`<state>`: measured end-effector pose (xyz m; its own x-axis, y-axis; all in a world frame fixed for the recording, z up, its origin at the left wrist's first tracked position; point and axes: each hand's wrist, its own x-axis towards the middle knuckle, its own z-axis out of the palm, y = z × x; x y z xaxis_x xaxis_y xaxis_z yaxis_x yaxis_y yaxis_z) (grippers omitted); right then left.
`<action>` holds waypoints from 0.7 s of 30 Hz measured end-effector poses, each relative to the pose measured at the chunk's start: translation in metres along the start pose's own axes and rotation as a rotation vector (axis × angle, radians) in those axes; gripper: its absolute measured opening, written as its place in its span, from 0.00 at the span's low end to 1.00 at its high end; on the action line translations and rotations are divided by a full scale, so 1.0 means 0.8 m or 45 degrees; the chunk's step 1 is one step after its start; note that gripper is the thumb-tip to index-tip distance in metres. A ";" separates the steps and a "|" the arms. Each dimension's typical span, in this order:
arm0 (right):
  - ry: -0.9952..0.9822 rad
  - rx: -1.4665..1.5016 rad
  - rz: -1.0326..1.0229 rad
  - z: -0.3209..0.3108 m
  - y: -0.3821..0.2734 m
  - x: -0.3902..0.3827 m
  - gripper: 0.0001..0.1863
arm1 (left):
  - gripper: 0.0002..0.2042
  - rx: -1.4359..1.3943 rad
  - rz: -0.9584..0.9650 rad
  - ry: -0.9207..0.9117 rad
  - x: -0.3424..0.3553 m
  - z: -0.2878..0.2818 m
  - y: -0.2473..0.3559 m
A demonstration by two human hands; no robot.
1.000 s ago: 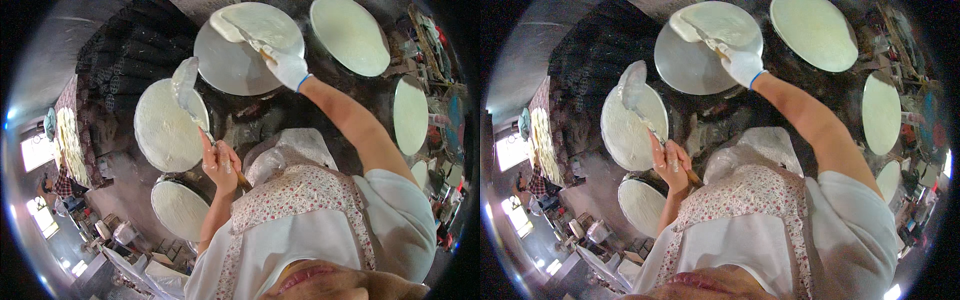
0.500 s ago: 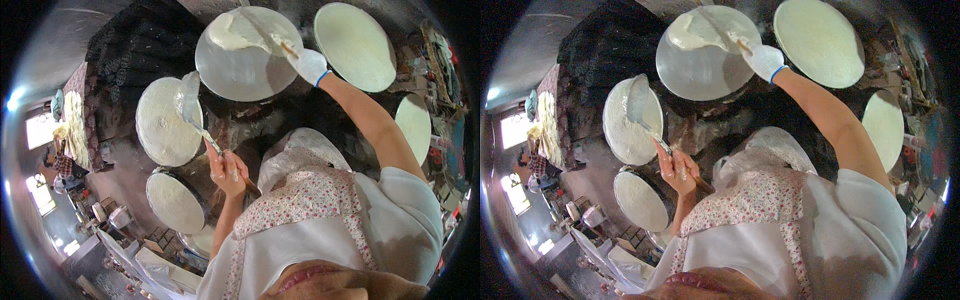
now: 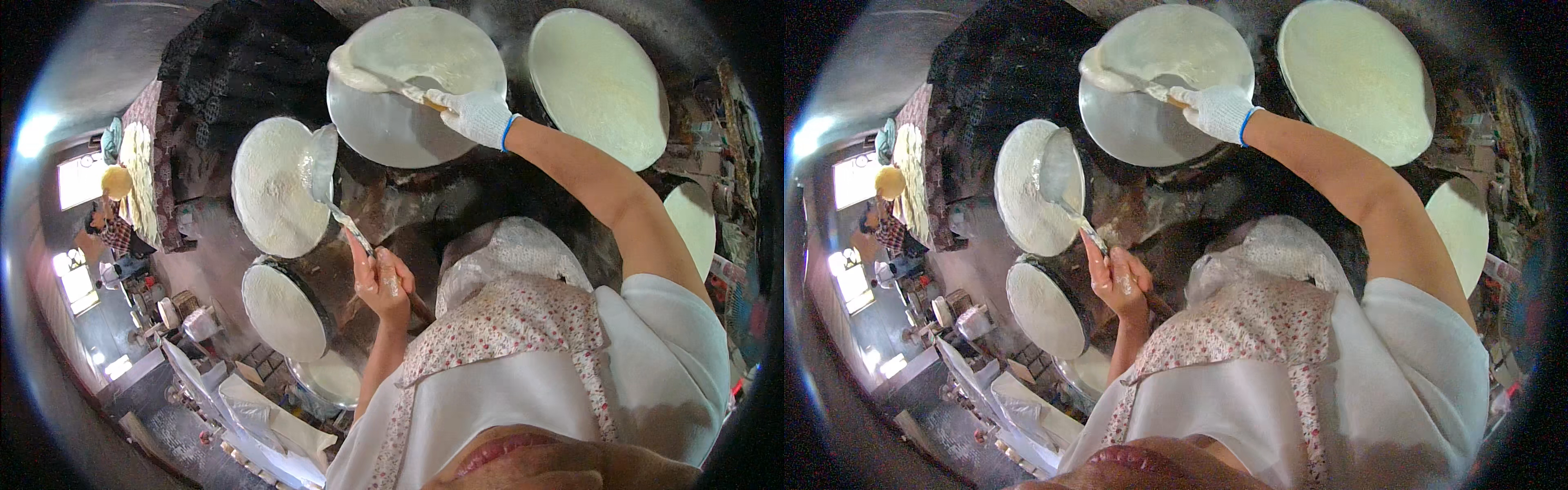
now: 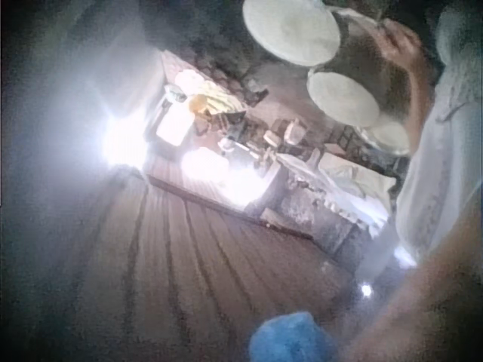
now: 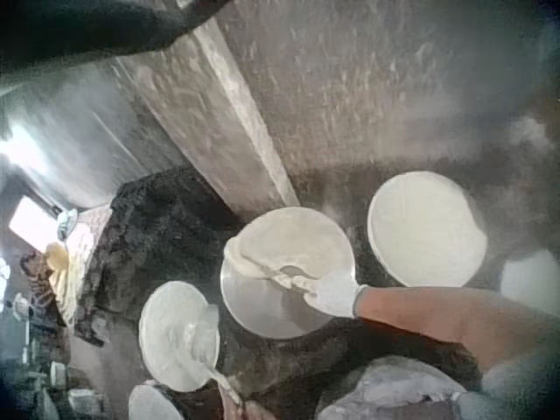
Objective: The person ladles batter onto multiple hot griddles, spreads it into thin circles, and flips the crepes as they cook. The person uses a ladle and a wooden spatula to manage several crepes at once on a large cooking surface.
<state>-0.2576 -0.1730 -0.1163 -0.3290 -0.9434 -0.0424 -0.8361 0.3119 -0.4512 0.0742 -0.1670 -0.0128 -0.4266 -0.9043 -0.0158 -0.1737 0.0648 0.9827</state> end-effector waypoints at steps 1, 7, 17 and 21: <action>-0.073 0.109 0.019 -0.017 -0.008 -0.009 0.25 | 0.32 -0.014 -0.037 0.025 -0.003 0.002 0.006; 0.202 0.100 0.143 -0.031 0.061 0.009 0.24 | 0.32 -0.073 -0.171 0.110 -0.015 0.006 0.012; 0.121 0.211 0.115 -0.001 0.083 0.029 0.24 | 0.33 -0.130 -0.295 0.066 -0.012 0.009 0.006; -0.106 0.165 0.030 -0.011 0.022 0.062 0.23 | 0.32 -0.197 -0.285 0.089 -0.020 0.002 -0.019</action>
<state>-0.2929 -0.2134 -0.1184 -0.3056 -0.9438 -0.1255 -0.7632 0.3217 -0.5604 0.0822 -0.1532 -0.0281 -0.3298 -0.9161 -0.2282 -0.1170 -0.2002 0.9727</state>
